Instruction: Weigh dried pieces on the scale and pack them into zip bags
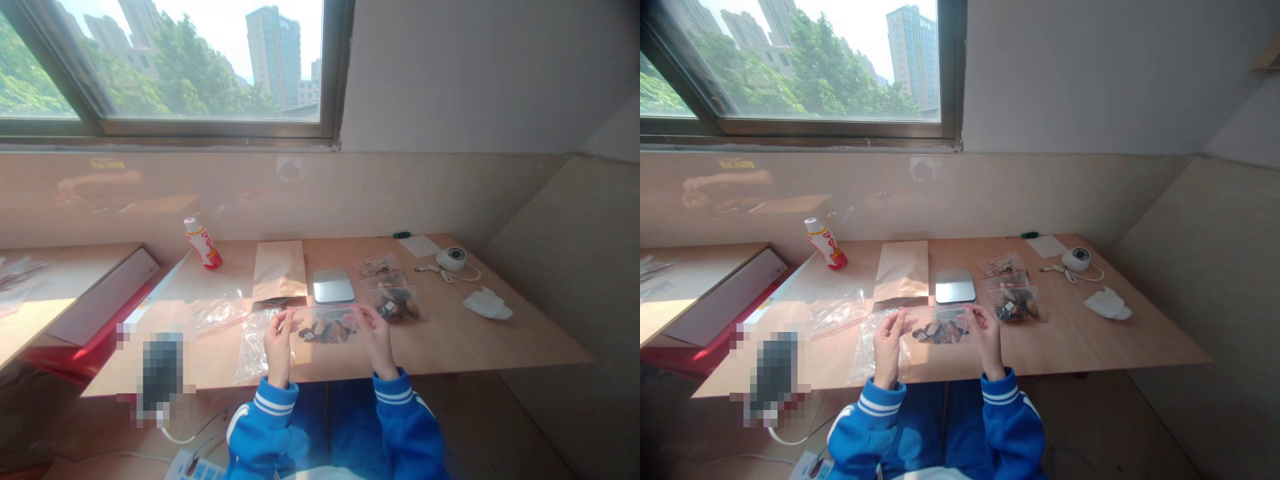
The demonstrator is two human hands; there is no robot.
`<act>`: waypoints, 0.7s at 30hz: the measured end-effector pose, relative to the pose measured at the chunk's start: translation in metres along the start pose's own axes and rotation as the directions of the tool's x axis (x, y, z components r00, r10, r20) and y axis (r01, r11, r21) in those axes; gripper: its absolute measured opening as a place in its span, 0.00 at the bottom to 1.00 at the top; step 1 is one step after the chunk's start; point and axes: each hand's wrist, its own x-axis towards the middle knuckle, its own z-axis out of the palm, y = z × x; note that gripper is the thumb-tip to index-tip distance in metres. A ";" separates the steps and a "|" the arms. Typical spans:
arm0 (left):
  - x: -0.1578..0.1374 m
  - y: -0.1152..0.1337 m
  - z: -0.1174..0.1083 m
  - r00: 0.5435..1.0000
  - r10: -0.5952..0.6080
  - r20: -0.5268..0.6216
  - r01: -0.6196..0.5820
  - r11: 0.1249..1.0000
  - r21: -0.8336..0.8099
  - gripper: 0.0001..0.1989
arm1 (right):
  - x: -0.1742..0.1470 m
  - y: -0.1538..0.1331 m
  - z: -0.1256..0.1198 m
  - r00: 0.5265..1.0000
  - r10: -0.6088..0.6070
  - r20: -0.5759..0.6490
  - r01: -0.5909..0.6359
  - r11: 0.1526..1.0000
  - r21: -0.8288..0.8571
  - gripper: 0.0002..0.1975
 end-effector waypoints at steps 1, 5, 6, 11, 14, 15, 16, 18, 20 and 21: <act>0.001 0.000 -0.001 1.000 0.012 0.005 -0.012 1.000 0.016 0.16 | 0.000 0.000 0.000 1.000 0.003 -0.004 -0.003 1.000 0.001 0.17; 0.003 0.002 -0.008 0.997 0.063 0.033 -0.067 0.991 0.112 0.17 | 0.002 0.001 -0.003 1.000 -0.007 -0.020 0.006 1.000 -0.016 0.16; 0.003 0.003 -0.010 0.996 0.072 0.043 -0.077 0.989 0.128 0.17 | 0.002 0.002 -0.003 1.000 -0.016 -0.021 0.016 1.000 -0.022 0.15; 0.002 0.006 -0.013 0.991 0.118 0.057 -0.125 0.982 0.142 0.14 | 0.003 0.000 -0.005 0.999 -0.036 -0.029 0.034 0.998 -0.058 0.15; -0.001 0.008 -0.011 0.990 0.132 0.051 -0.139 0.976 0.166 0.14 | 0.002 -0.003 -0.006 0.998 -0.028 -0.054 0.025 0.998 -0.058 0.15; -0.002 0.009 -0.010 0.990 0.132 0.053 -0.139 0.975 0.172 0.14 | 0.002 -0.004 -0.006 0.997 -0.026 -0.068 0.023 0.998 -0.053 0.15; -0.003 0.009 -0.009 0.990 0.131 0.054 -0.138 0.975 0.173 0.14 | 0.002 -0.005 -0.007 0.996 -0.026 -0.081 0.022 0.999 -0.049 0.16; -0.006 0.011 -0.005 0.990 0.129 0.048 -0.136 0.976 0.169 0.15 | 0.001 -0.006 -0.008 0.994 -0.030 -0.103 0.025 0.999 -0.046 0.17; -0.009 0.013 -0.002 0.990 0.138 0.033 -0.142 0.976 0.164 0.15 | 0.001 -0.007 -0.009 0.993 -0.037 -0.116 0.031 0.998 -0.049 0.17; -0.011 0.014 0.000 0.989 0.146 0.025 -0.148 0.975 0.166 0.15 | 0.001 -0.008 -0.009 0.992 -0.038 -0.117 0.033 0.998 -0.048 0.17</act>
